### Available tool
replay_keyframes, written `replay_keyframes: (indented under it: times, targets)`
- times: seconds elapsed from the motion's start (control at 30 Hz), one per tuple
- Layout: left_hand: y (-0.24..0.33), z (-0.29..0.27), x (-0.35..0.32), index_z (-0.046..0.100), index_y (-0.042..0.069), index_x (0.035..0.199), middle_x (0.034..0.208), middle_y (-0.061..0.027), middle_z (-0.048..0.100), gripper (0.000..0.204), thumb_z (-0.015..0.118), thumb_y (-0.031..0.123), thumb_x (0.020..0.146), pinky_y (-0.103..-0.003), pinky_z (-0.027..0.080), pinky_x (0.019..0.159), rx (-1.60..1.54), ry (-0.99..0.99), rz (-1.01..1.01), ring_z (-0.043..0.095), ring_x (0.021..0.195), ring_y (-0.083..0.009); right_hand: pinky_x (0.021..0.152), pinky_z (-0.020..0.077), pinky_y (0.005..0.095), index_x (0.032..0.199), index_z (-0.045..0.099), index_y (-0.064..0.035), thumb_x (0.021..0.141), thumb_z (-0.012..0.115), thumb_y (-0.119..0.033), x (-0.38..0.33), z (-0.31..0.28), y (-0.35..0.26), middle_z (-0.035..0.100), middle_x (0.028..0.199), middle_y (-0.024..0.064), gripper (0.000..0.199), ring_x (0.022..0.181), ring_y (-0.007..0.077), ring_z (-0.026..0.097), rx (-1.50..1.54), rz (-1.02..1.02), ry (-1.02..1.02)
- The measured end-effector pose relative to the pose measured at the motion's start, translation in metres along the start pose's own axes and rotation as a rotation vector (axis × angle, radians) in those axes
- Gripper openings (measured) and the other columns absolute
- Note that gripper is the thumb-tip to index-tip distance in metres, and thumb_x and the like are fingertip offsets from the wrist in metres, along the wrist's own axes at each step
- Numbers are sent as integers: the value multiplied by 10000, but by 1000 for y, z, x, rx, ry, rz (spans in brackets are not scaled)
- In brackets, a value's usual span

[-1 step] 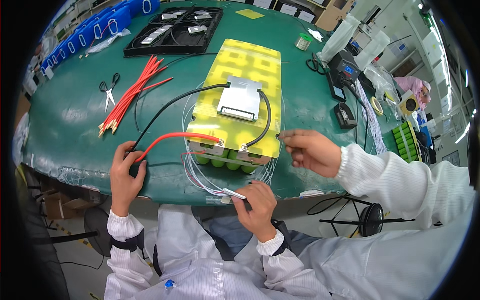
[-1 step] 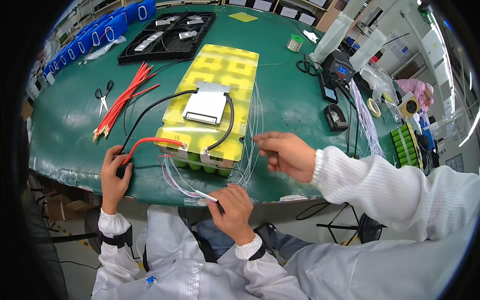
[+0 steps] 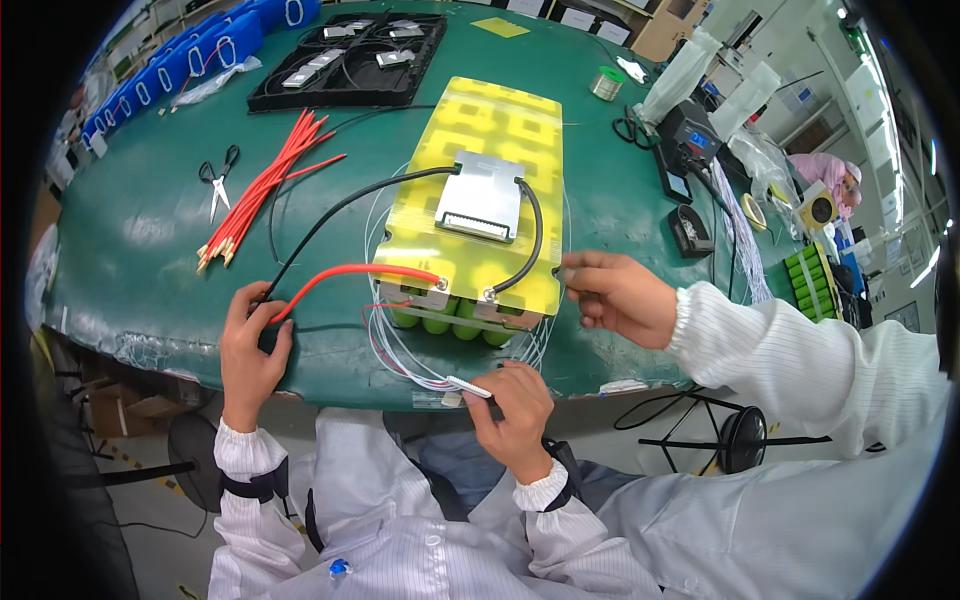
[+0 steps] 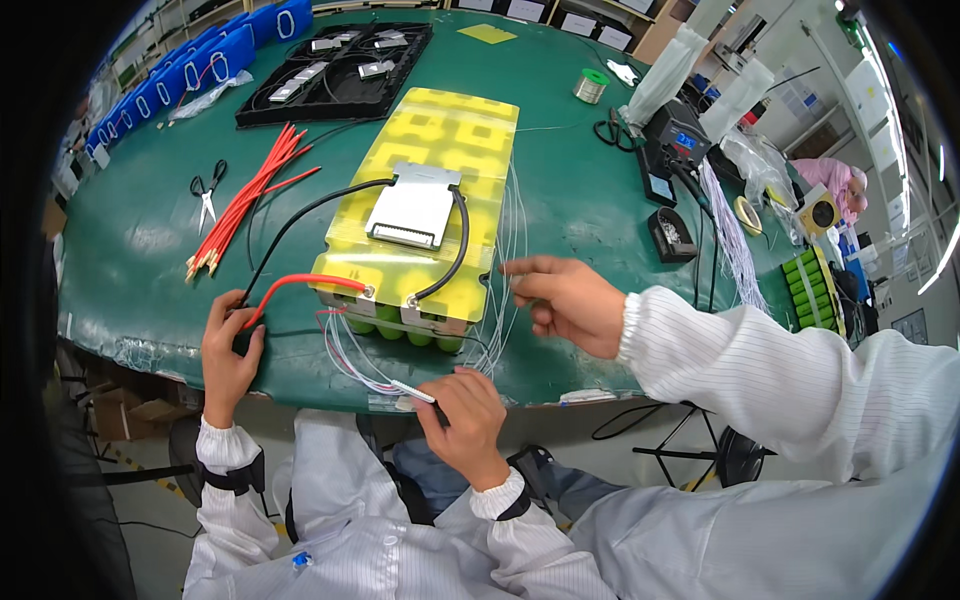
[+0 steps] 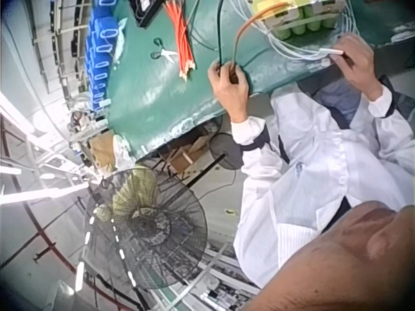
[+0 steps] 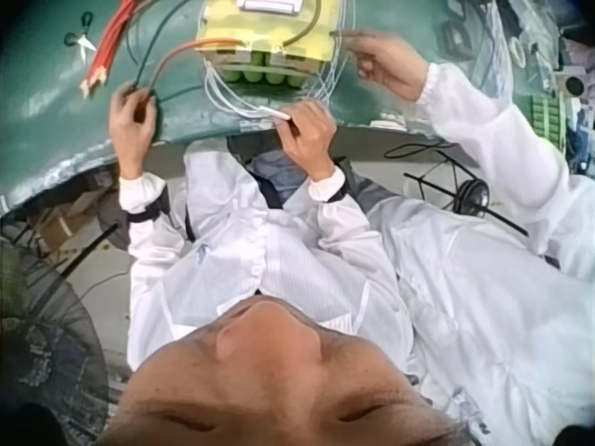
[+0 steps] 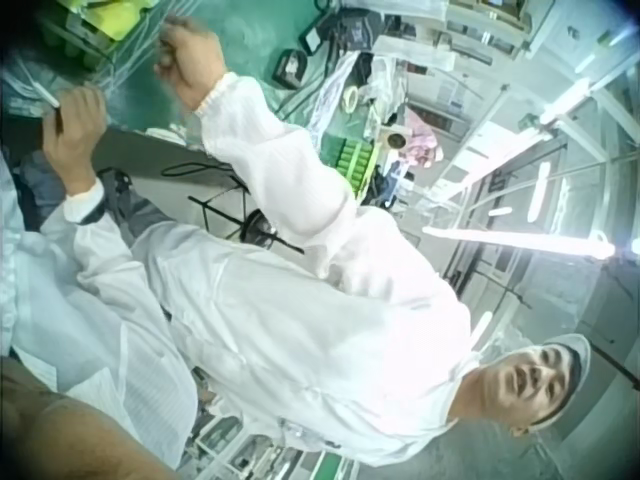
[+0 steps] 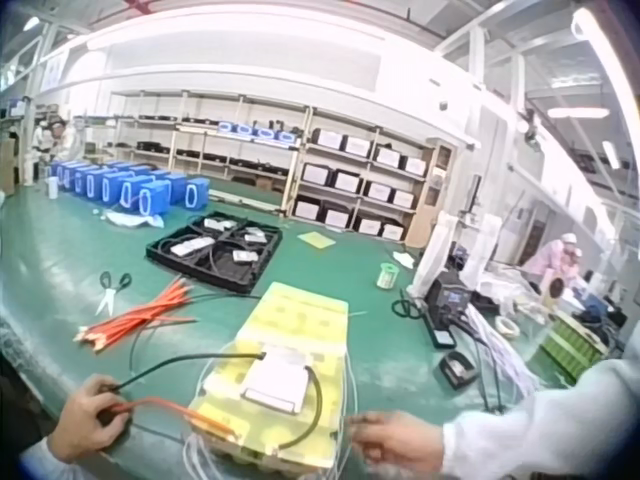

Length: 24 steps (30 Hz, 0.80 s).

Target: Soldering individual battery cells and electronic wires onto a large lithium-ion battery pack assembly.

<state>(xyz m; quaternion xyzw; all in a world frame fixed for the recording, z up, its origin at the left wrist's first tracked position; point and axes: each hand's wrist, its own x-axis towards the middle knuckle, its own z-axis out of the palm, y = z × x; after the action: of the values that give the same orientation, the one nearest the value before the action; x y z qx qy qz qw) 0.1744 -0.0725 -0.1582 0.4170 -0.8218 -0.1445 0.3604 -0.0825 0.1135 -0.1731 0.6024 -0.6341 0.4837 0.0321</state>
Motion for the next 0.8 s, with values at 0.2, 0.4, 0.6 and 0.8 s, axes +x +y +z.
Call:
replay_keyframes:
  times: [0.2,0.4,0.6,0.8]
  targets:
    - [0,-1,1,668,-11,951,1167,-162,593,199,692,0,754,-396,510,838,16,-2,2,625,1000,-342,823,513,431,796,666,-50,748,728,-45,1,0,3,655,740,75,78,707,273,629,11,1,-5]
    - [-1,1,2,667,-17,949,1163,-161,596,196,692,0,755,-395,511,837,7,-11,3,628,992,-336,821,514,410,814,670,-72,754,747,-79,-1,0,5,649,745,66,98,732,254,637,-15,3,-8]
    - [1,-1,2,664,-19,958,1156,-161,597,198,687,-6,761,-389,509,844,-5,-6,-5,628,978,-336,821,514,409,821,672,-67,756,746,-85,2,-2,3,654,752,57,100,736,248,637,-17,-17,-6]
    - [1,0,2,659,-24,958,1135,-157,603,189,680,-15,770,-382,504,857,13,-10,8,628,978,-333,830,512,416,823,664,-64,754,748,-70,-1,0,4,660,761,51,109,733,242,636,-7,-16,1]
